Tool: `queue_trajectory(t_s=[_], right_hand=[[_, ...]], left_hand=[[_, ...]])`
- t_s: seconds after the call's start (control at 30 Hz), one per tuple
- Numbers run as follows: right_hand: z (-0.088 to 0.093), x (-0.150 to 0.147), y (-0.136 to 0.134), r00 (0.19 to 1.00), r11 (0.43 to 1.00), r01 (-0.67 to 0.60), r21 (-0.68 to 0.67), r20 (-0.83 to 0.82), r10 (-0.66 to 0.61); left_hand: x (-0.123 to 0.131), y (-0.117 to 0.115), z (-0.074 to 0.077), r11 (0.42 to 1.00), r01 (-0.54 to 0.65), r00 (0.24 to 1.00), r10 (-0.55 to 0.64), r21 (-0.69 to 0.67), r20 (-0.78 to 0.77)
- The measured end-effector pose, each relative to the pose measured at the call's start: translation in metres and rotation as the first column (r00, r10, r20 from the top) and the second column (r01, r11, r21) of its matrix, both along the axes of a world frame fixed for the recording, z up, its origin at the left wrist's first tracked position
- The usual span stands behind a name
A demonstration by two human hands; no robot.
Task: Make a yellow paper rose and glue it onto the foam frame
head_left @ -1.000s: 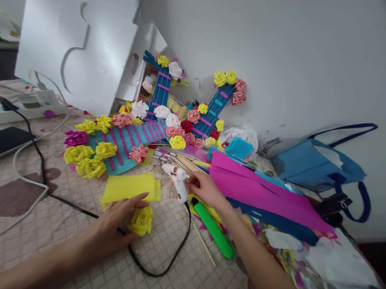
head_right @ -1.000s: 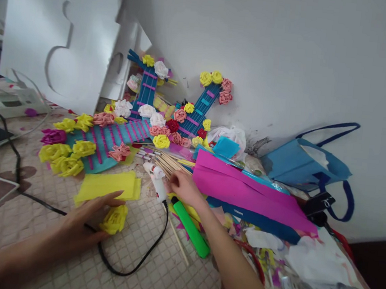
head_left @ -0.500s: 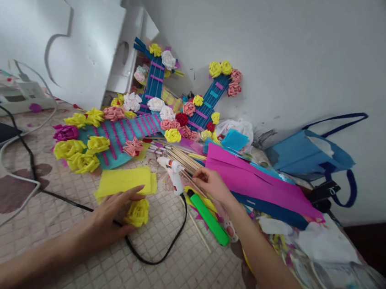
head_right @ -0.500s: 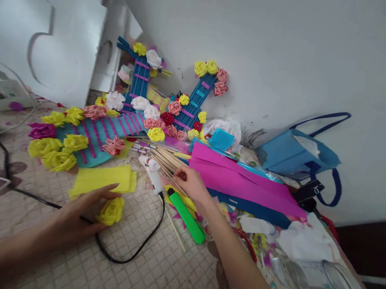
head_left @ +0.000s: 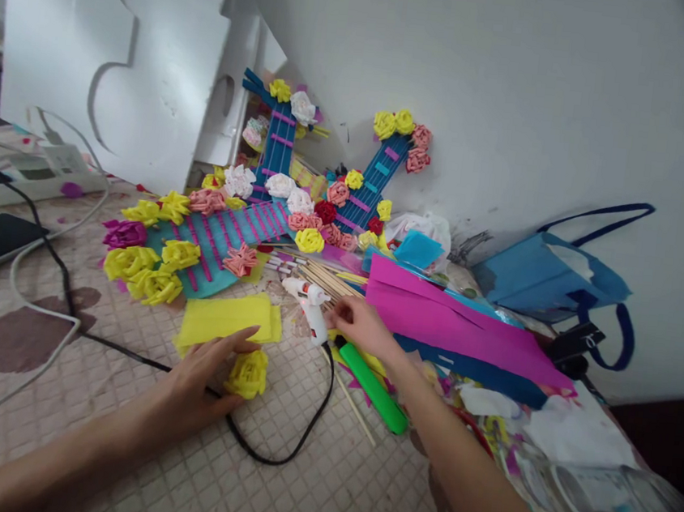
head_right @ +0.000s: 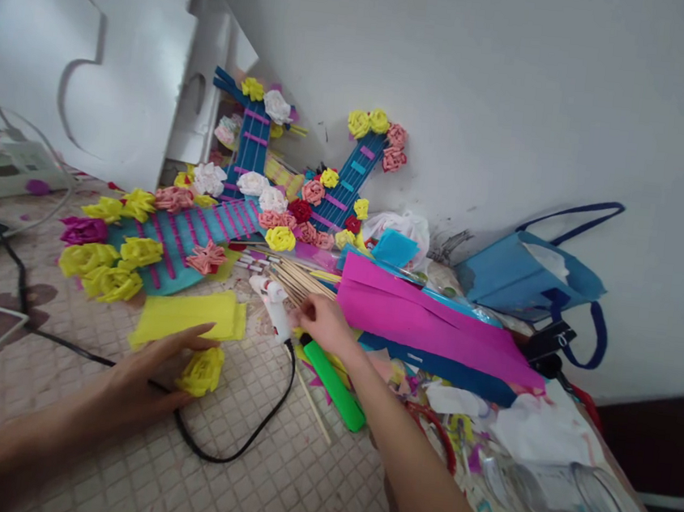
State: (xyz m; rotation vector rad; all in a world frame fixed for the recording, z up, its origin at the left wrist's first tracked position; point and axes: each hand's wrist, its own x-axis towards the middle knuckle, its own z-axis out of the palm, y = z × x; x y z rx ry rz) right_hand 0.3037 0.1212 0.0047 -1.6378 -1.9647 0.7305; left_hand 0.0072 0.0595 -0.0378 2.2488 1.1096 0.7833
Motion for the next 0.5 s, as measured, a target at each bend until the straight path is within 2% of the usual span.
queue_trajectory(t_s=[0.2, 0.33, 0.43, 0.5], right_hand=[[0.023, 0.015, -0.037, 0.973, 0.997, 0.032, -0.066, -0.227, -0.046], [0.025, -0.003, -0.072, 0.907, 0.988, -0.010, -0.156, -0.417, -0.056], [0.015, -0.026, -0.095, 0.931, 0.983, -0.077, -0.164, -0.366, 0.012], [0.008, -0.037, -0.107, 0.963, 0.991, -0.067, -0.115, -0.269, 0.034]], left_hand=[[0.001, 0.000, 0.003, 1.000, -0.021, 0.999, 0.021, 0.011, 0.026], [0.001, 0.002, 0.002, 1.000, -0.016, 1.000, 0.016, 0.027, 0.001], [0.000, 0.003, 0.001, 0.998, -0.012, 1.000, 0.013, 0.057, -0.006], [0.000, 0.003, 0.003, 0.997, -0.010, 1.000, 0.012, 0.076, -0.020]])
